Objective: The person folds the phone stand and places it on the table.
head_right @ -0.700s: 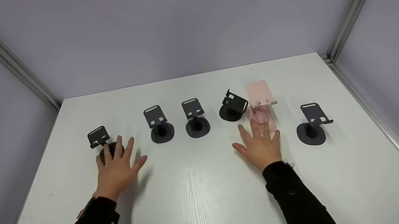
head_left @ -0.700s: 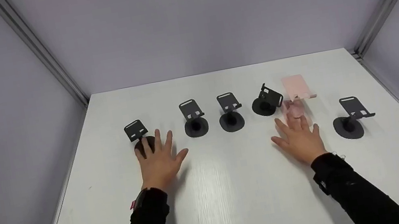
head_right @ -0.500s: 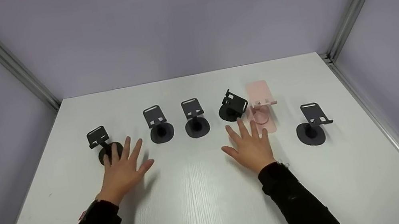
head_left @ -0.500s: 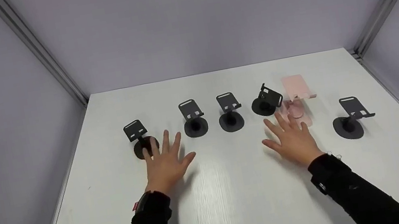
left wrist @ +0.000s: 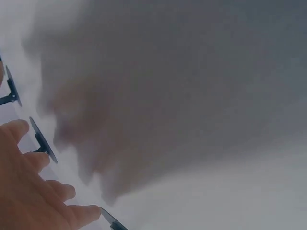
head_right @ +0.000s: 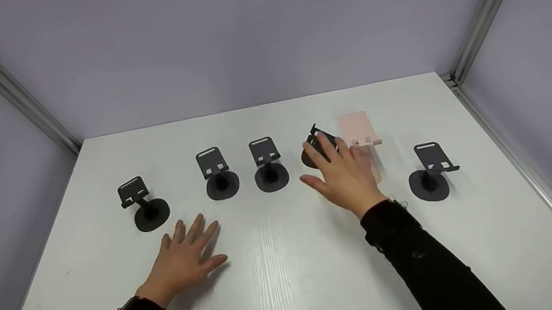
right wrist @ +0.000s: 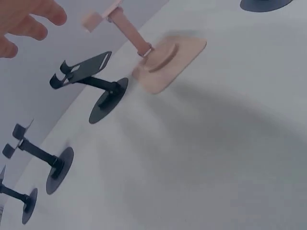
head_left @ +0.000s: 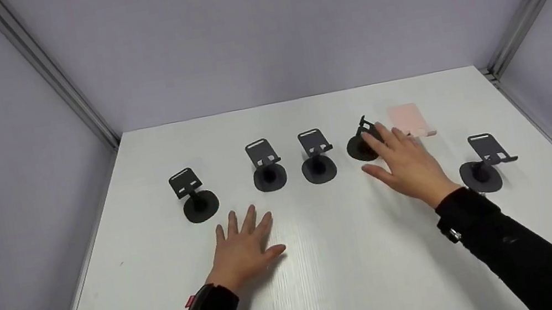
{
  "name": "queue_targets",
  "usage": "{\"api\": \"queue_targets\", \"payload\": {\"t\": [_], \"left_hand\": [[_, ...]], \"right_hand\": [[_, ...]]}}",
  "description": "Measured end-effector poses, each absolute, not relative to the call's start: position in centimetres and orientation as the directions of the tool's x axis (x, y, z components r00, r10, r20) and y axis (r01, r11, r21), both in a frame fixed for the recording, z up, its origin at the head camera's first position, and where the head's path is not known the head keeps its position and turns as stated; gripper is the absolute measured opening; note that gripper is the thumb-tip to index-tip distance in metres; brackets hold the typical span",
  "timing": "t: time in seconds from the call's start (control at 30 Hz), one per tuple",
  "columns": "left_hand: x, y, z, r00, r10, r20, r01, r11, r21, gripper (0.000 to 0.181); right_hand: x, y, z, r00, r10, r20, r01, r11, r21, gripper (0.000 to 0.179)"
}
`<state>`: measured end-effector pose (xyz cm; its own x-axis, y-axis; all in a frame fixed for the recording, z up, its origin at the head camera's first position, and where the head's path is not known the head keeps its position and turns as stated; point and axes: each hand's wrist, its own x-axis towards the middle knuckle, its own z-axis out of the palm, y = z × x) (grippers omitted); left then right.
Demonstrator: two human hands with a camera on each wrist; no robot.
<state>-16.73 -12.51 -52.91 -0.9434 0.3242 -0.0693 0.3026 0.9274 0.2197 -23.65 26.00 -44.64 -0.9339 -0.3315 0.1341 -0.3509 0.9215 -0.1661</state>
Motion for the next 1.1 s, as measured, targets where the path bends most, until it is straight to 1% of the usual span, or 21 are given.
{"api": "queue_targets", "payload": {"t": [0.2, 0.37, 0.53, 0.63, 0.83, 0.97, 1.03, 1.1], "left_hand": [[-15.8, -13.0, -52.9, -0.937, 0.337, -0.089, 0.311, 0.924, 0.224, 0.081], [-15.6, -13.2, -53.1, -0.935, 0.339, -0.104, 0.312, 0.926, 0.213, 0.081], [-15.6, -13.2, -53.1, -0.935, 0.341, -0.095, 0.315, 0.925, 0.213, 0.081], [-15.7, -13.3, -53.3, -0.936, 0.340, -0.090, 0.316, 0.925, 0.211, 0.081], [-15.9, -13.2, -53.4, -0.937, 0.340, -0.079, 0.319, 0.926, 0.204, 0.081], [-15.9, -13.2, -53.2, -0.936, 0.343, -0.079, 0.321, 0.925, 0.204, 0.081], [-15.9, -13.2, -53.2, -0.937, 0.341, -0.078, 0.320, 0.926, 0.202, 0.081], [-15.9, -13.3, -53.3, -0.937, 0.340, -0.075, 0.321, 0.927, 0.196, 0.081]], "right_hand": [[-25.7, 29.5, -43.6, -0.974, -0.200, 0.110, -0.224, 0.933, -0.282, 0.075], [-26.6, 31.9, -43.7, -0.991, -0.111, 0.073, -0.129, 0.940, -0.315, 0.075], [-27.2, 32.7, -44.3, -0.996, -0.094, 0.006, -0.091, 0.944, -0.316, 0.082], [-27.4, 32.8, -44.6, -0.996, -0.083, -0.020, -0.073, 0.948, -0.309, 0.083], [-27.4, 33.0, -45.0, -0.996, -0.088, -0.031, -0.077, 0.963, -0.258, 0.071], [-27.4, 33.0, -45.2, -0.994, -0.092, -0.057, -0.077, 0.972, -0.221, 0.071], [-27.5, 32.9, -45.3, -0.994, -0.098, -0.053, -0.085, 0.972, -0.220, 0.071], [-27.5, 32.7, -45.3, -0.994, -0.108, -0.018, -0.100, 0.965, -0.242, 0.069]]}}
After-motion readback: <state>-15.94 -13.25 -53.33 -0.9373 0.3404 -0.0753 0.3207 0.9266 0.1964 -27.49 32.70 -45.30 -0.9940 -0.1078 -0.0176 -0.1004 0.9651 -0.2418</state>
